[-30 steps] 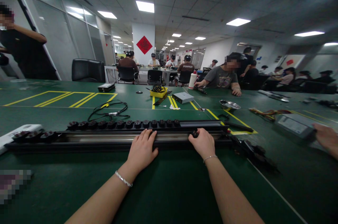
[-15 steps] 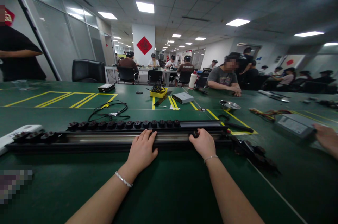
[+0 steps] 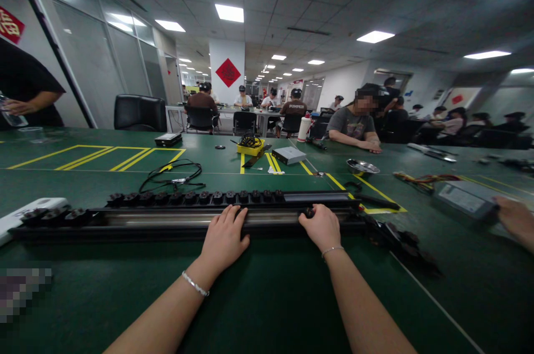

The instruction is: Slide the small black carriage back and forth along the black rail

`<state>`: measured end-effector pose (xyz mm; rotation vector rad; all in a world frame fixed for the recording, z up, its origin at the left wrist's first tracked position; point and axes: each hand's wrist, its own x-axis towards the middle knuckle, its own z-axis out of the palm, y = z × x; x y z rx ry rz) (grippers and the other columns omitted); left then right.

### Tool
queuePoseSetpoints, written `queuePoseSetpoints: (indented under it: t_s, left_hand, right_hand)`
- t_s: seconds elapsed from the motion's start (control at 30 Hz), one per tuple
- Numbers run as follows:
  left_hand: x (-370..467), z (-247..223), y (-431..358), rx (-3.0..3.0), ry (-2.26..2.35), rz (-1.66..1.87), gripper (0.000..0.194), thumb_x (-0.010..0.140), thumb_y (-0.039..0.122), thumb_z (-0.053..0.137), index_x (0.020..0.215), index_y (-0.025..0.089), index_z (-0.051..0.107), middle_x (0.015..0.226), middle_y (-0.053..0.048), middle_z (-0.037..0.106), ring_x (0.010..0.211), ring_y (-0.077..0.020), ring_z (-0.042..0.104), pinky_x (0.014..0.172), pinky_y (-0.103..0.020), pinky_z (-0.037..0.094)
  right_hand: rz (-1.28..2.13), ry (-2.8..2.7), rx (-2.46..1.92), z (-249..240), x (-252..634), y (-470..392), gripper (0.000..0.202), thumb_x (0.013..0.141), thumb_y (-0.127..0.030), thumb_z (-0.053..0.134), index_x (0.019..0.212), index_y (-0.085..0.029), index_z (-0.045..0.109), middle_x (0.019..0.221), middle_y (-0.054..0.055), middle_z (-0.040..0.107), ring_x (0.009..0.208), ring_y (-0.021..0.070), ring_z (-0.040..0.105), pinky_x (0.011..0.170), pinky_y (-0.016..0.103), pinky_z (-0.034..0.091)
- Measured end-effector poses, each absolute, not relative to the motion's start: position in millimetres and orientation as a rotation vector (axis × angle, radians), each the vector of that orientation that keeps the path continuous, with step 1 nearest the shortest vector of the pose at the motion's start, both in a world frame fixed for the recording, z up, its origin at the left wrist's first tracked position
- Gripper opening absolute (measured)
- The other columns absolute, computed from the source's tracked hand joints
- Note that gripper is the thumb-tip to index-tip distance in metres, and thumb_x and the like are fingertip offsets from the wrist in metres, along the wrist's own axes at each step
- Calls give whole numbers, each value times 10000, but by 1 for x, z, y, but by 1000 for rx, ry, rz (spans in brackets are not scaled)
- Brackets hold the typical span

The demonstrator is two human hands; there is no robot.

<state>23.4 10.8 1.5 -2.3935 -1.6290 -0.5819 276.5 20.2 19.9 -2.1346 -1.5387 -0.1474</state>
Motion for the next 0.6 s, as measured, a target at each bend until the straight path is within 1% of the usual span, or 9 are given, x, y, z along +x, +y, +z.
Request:
queuePoseSetpoints:
  t_s: [0.33,0.6]
  left_hand:
    - [23,0,11,-2390,-1635,-584,572,761,341,511,1312,223,417,1371,-82,444,1297,-257,333,1019,-420,317]
    - [23,1,11,-2396,-1636,-579,575,764,350,511,1316,226,412,1374,-81,440,1300,-259,331,1024,-424,315]
  right_hand:
    - [-122,-1506,-2122,19,280,21,210,691,-356,541,798,-177,568,820,68,623,848,218,568,737,304,385]
    - [-97,-1488,-2111,19,280,21,244,696,-349,540,860,-171,577,867,82,632,888,231,570,744,309,387]
